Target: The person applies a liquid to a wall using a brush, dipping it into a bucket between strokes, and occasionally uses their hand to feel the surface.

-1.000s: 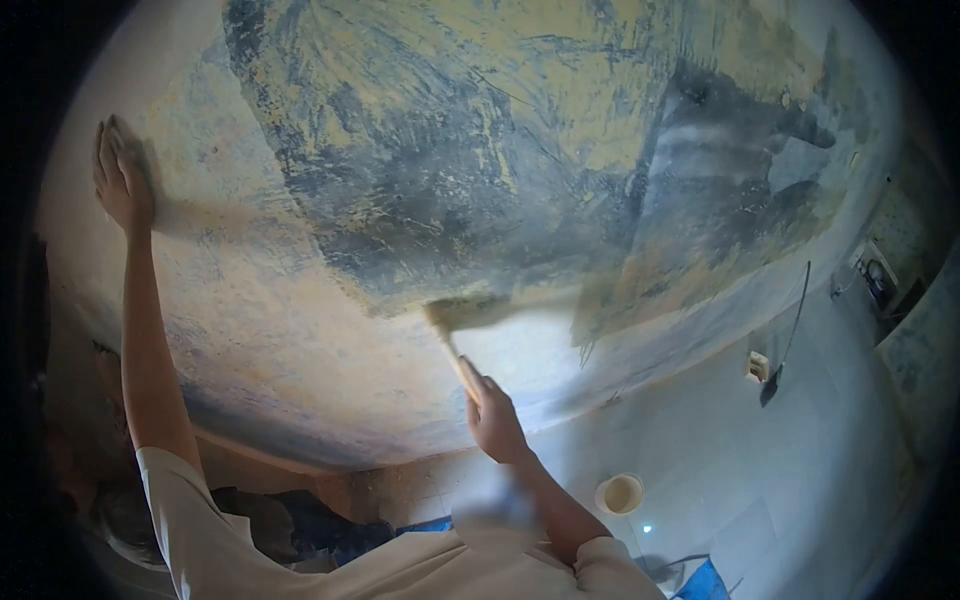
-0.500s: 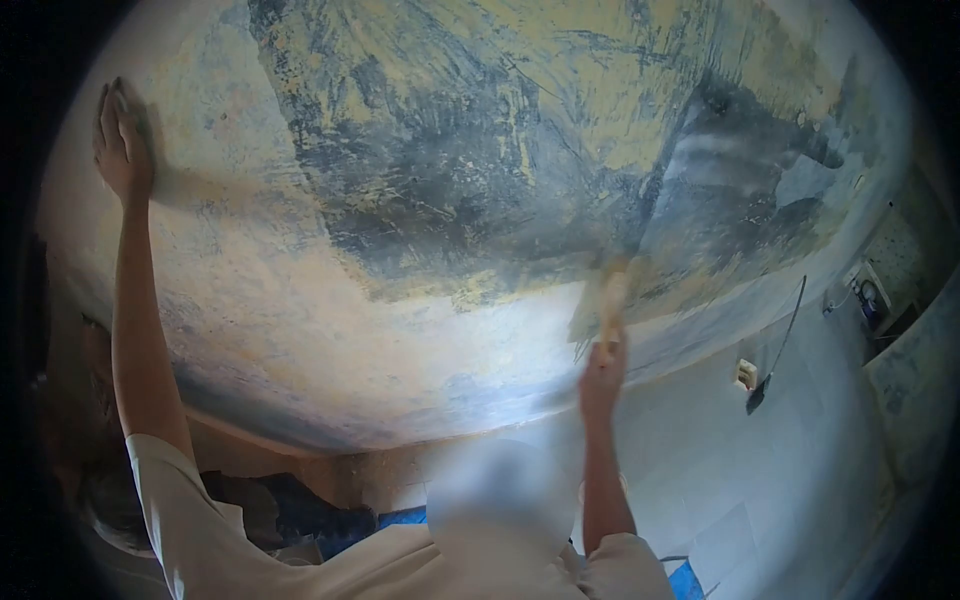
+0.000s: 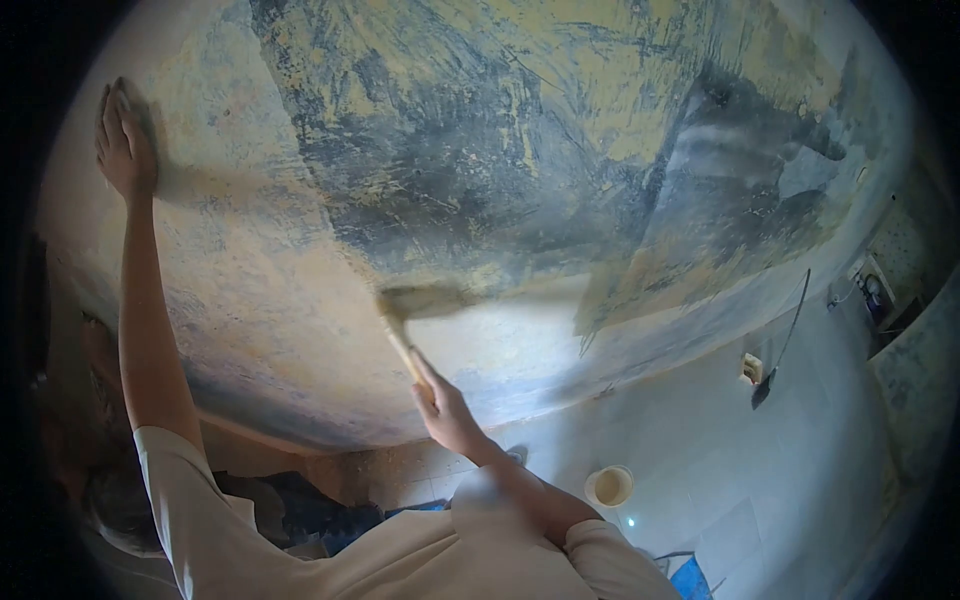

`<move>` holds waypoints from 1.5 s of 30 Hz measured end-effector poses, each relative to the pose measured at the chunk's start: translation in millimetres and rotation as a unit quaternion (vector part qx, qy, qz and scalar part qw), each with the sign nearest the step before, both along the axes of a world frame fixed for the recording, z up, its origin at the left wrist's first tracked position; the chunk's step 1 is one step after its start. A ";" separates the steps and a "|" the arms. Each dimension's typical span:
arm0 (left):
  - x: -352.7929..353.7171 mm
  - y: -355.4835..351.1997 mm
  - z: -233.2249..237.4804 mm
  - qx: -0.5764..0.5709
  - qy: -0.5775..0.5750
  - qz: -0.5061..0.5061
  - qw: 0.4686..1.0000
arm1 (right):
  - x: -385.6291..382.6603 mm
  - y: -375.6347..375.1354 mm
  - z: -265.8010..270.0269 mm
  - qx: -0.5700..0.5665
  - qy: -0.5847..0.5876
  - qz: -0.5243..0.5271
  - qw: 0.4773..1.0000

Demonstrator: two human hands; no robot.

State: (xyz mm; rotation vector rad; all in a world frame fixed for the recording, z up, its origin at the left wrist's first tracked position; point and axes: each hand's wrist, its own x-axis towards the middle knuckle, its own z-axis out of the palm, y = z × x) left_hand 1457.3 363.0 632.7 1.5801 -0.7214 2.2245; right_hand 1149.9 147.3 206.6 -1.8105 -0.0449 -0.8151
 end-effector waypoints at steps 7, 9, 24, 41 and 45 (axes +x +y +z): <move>10.4 6.9 0.8 0.011 -0.011 -0.002 1.000 | -18.2 -43.5 29.9 0.270 0.193 0.109 0.937; 12.6 8.5 0.9 0.017 -0.005 -0.017 1.000 | -37.1 -73.4 30.0 0.289 0.202 0.052 0.934; 12.5 7.7 1.1 0.007 -0.008 -0.001 1.000 | 18.4 14.4 -5.1 0.186 0.057 0.024 0.981; 56.3 40.1 -3.0 0.015 -0.028 0.030 0.999 | -50.6 -119.0 76.9 0.494 0.170 0.042 0.852; 81.5 62.7 -4.4 -0.007 0.033 0.068 0.997 | -73.0 -168.8 74.0 0.484 0.062 -0.103 0.867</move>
